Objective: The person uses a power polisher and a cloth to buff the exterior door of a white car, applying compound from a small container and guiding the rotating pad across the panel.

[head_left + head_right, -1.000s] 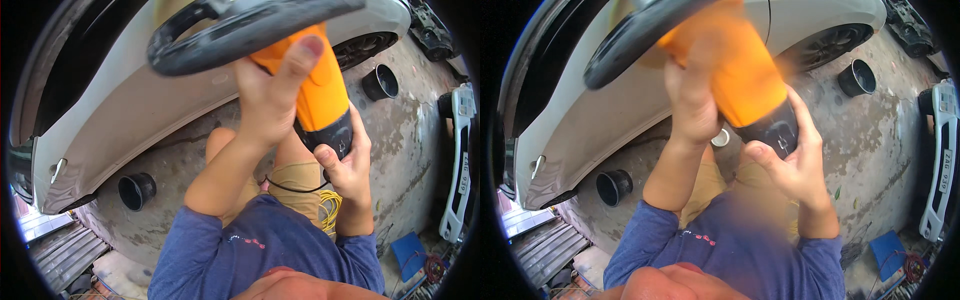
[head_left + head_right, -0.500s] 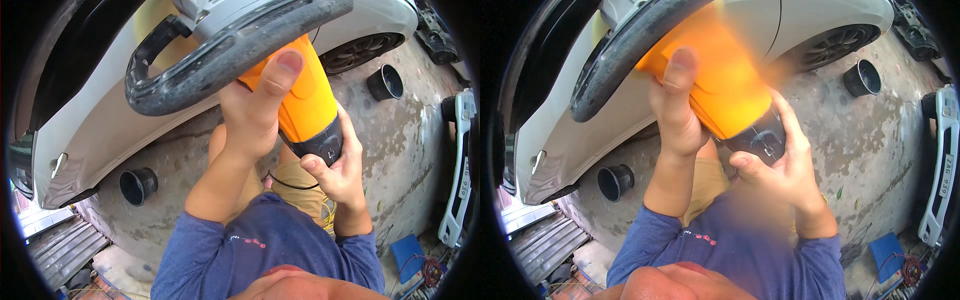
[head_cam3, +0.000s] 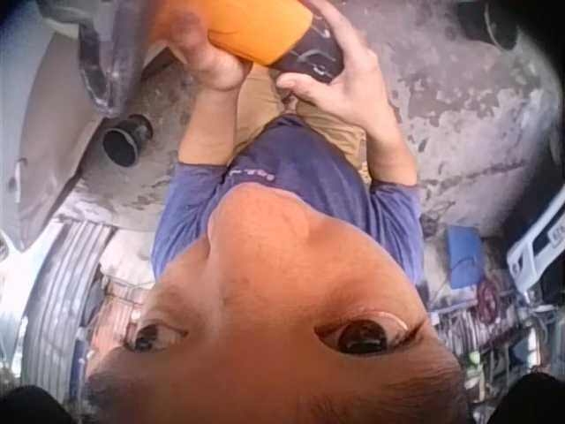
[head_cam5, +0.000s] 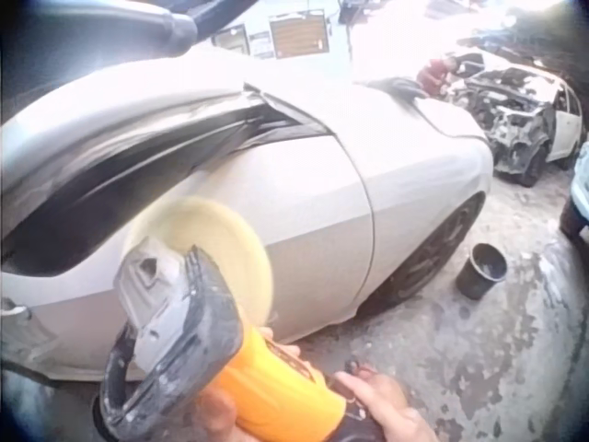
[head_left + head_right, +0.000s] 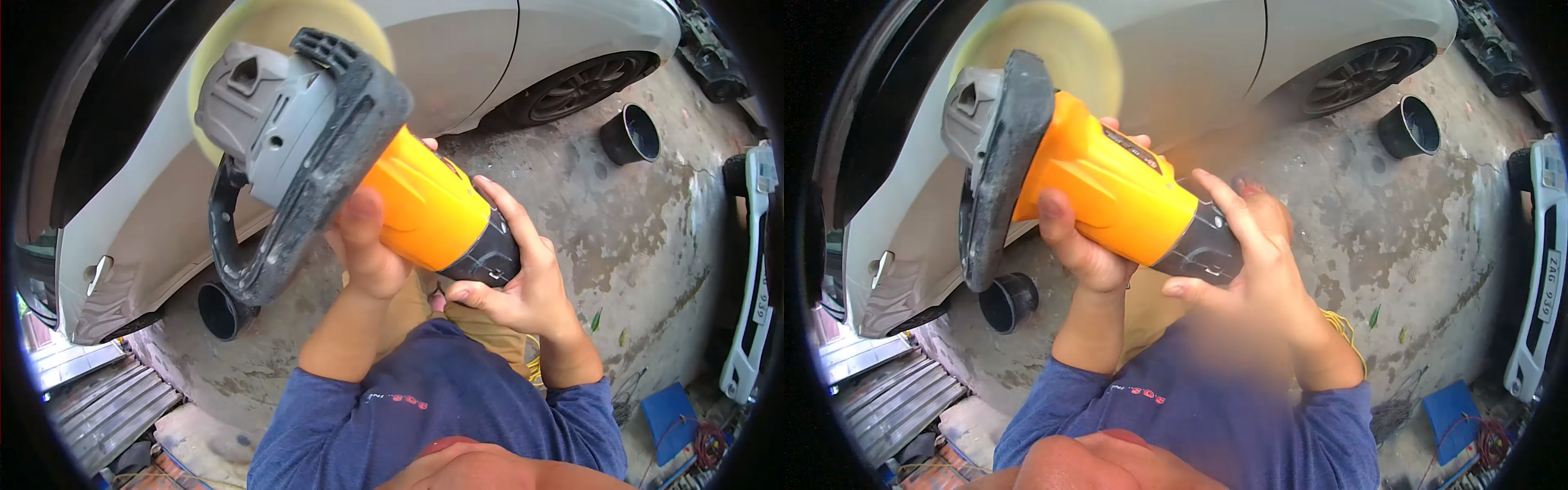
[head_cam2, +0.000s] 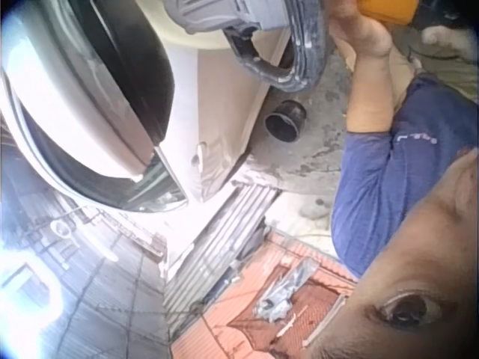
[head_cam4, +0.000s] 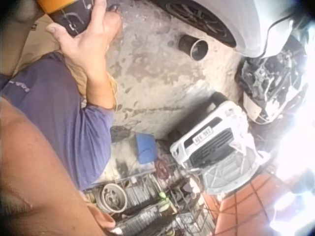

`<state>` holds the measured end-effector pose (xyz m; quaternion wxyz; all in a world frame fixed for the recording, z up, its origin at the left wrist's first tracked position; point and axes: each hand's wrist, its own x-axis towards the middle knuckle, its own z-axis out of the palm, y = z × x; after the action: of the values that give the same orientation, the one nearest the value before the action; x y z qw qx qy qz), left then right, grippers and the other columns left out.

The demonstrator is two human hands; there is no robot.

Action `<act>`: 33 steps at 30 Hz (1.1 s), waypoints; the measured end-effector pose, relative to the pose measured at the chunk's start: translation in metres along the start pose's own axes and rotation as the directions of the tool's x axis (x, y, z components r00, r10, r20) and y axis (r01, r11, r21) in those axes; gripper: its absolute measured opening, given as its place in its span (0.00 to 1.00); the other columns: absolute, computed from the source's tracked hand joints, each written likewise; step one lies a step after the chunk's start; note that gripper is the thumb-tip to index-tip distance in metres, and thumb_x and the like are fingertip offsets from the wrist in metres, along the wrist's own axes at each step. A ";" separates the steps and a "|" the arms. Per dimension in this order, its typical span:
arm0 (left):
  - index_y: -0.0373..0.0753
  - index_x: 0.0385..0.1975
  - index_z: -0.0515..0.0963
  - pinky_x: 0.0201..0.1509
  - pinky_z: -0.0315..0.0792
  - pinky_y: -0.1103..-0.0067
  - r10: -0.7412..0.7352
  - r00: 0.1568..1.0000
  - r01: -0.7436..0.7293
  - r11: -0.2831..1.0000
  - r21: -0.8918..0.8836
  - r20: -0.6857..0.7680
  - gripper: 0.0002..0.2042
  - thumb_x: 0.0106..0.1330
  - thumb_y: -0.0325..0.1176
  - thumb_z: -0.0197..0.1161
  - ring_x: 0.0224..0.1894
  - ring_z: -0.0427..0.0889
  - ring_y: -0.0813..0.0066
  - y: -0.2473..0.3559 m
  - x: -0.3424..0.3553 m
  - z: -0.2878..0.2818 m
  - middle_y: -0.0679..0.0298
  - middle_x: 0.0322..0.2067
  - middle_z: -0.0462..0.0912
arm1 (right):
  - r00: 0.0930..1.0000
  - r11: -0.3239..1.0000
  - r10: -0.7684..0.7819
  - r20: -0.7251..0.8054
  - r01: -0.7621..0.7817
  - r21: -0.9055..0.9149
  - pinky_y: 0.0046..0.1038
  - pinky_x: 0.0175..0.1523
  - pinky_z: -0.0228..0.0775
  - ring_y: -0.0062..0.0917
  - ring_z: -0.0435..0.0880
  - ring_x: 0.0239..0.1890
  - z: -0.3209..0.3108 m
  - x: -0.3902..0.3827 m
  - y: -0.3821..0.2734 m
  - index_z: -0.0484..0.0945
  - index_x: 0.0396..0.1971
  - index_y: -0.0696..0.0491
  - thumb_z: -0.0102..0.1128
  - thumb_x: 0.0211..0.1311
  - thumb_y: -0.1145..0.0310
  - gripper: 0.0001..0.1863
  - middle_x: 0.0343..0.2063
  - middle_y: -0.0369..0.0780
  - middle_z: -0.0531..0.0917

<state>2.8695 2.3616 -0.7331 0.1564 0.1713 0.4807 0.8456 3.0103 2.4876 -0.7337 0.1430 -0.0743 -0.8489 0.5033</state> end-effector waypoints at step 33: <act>0.40 0.73 0.62 0.65 0.76 0.55 0.072 0.997 -0.063 0.968 0.242 -0.031 0.41 0.67 0.60 0.62 0.67 0.73 0.48 0.065 -0.034 -0.132 0.52 0.69 0.69 | 0.997 0.943 -0.073 -0.012 0.073 0.324 0.43 0.51 0.81 0.51 0.87 0.48 0.154 -0.003 0.004 0.57 0.74 0.52 0.82 0.50 0.50 0.56 0.47 0.54 0.86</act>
<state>2.8356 2.2153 -0.7447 0.0959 0.1883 0.5766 0.7892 2.9645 2.3608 -0.8074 0.1718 -0.0183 -0.7570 0.6302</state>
